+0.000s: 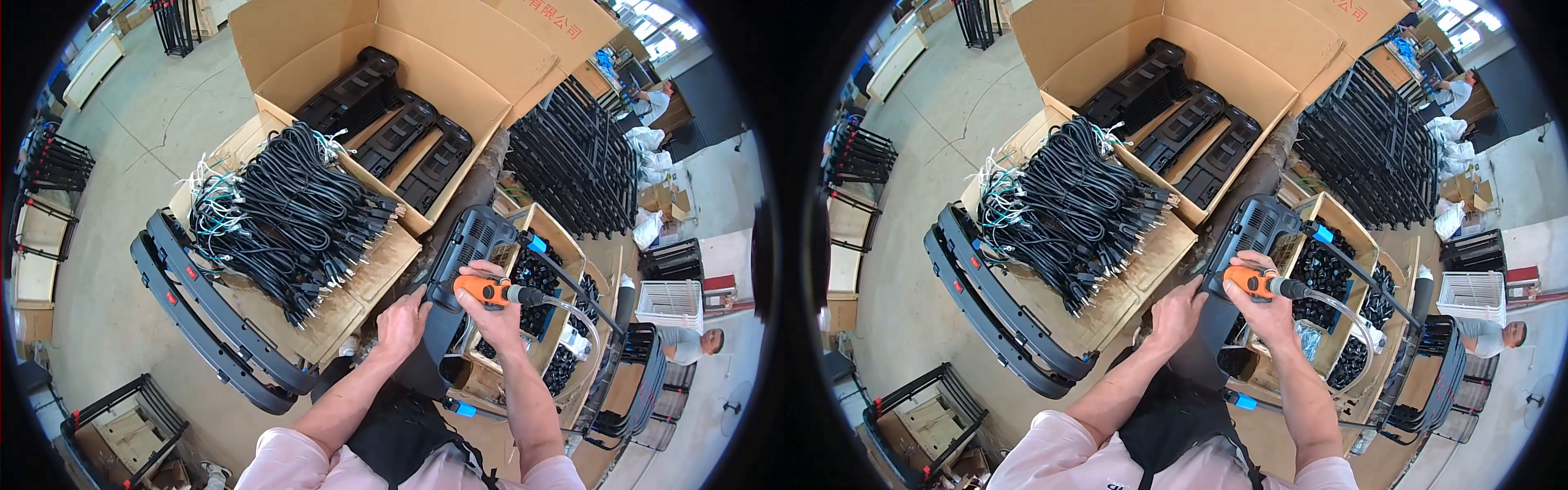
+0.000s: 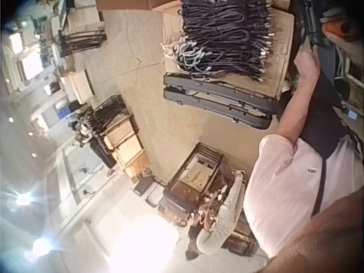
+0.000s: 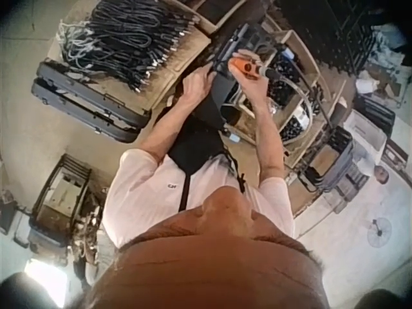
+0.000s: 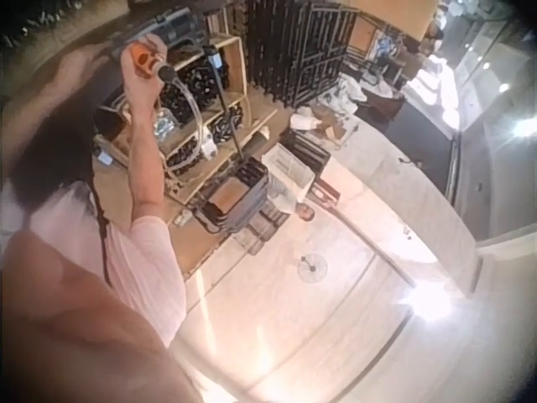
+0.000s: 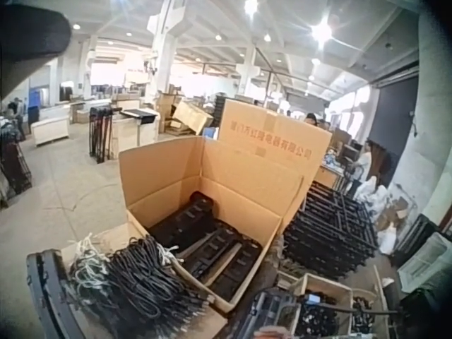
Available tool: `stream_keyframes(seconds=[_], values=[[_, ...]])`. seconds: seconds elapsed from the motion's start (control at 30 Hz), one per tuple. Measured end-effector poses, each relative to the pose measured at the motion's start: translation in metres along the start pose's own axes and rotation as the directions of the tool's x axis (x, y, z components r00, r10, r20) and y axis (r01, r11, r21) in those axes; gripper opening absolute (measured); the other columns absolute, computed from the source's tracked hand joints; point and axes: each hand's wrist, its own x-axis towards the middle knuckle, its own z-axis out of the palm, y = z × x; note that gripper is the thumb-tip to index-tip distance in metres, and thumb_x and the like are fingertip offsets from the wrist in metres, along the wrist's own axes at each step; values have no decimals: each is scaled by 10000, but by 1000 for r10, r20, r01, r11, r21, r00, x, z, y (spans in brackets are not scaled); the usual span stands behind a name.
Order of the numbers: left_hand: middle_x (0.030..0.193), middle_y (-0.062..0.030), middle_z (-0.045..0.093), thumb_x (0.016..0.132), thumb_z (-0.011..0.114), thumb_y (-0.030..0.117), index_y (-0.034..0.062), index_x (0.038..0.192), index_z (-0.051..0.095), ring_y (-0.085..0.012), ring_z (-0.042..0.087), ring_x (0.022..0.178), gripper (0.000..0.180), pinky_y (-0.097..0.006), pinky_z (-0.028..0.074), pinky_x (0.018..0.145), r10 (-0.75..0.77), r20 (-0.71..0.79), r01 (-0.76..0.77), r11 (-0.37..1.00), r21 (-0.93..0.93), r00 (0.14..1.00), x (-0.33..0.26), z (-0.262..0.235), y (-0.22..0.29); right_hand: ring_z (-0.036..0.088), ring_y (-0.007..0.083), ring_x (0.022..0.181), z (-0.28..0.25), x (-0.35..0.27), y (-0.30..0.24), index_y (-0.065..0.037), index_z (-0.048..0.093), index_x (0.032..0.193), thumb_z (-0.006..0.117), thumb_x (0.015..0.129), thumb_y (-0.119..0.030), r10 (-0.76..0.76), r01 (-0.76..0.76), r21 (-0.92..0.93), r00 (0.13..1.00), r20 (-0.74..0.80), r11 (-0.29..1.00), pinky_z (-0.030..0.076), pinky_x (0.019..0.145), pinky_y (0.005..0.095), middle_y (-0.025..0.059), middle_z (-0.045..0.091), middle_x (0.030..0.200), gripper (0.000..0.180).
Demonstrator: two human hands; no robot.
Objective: Assembling various components for manufactured goods using an electric screwdriver and pliers.
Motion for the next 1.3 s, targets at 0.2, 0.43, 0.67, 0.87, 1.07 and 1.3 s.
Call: stream_keyframes(seconds=[0.2, 0.43, 0.67, 0.87, 1.07, 1.3], values=[[1110, -182, 732, 995, 657, 272, 94, 1336, 663, -356, 713, 1020, 385, -477, 567, 845, 36, -85, -41, 997, -65, 996, 0, 3, -5, 669, 166, 1112, 3, 6, 4, -35, 618, 1297, 809, 883, -65, 2, 0, -44, 999, 45, 999, 546, 997, 320, 100, 695, 1224, 457], [935, -25, 640, 1094, 509, 148, 28, 1257, 579, -130, 599, 782, 214, -271, 500, 671, -60, 408, 412, 199, -889, 911, -46, -11, -18, 675, 169, 1088, 3, 8, 17, -36, 663, 1196, 799, 890, -75, -64, 81, -164, 992, 107, 983, 546, 965, 322, 95, 708, 1220, 337], [1015, -79, 717, 1139, 487, 283, 32, 1226, 587, -136, 624, 766, 284, -260, 495, 620, 14, 646, 642, 101, -760, 763, -91, 7, -17, 668, 176, 1121, 2, 8, 19, -14, 649, 1188, 767, 881, -3, -117, 128, -77, 983, 139, 989, 530, 1007, 341, 132, 696, 1250, 329], [906, -40, 717, 1116, 540, 371, 4, 1234, 672, -98, 573, 654, 407, -246, 424, 535, -21, 664, 660, 140, -738, 747, -103, 17, -17, 670, 151, 1108, 4, -6, 8, -3, 630, 1290, 793, 870, -31, -109, 115, -71, 991, 83, 991, 534, 1006, 325, 98, 711, 1231, 451], [868, 19, 642, 1106, 555, 375, 45, 1249, 671, -94, 552, 699, 378, -246, 448, 606, -108, 668, 652, -151, -743, 736, -118, 19, -18, 690, 238, 1163, -21, -96, -12, 4, 583, 1330, 786, 853, 2, -112, 111, 135, 994, -2, 985, 544, 1043, 392, 172, 718, 1251, 518], [824, 28, 595, 1091, 583, 388, 69, 1194, 668, -99, 541, 680, 346, -234, 440, 600, -37, 708, 651, -361, -668, 705, -136, 26, -18, 672, 266, 1205, -32, -191, -1, -3, 543, 1348, 777, 858, 16, -29, 32, 173, 999, -21, 984, 526, 1077, 421, 196, 692, 1295, 543]])
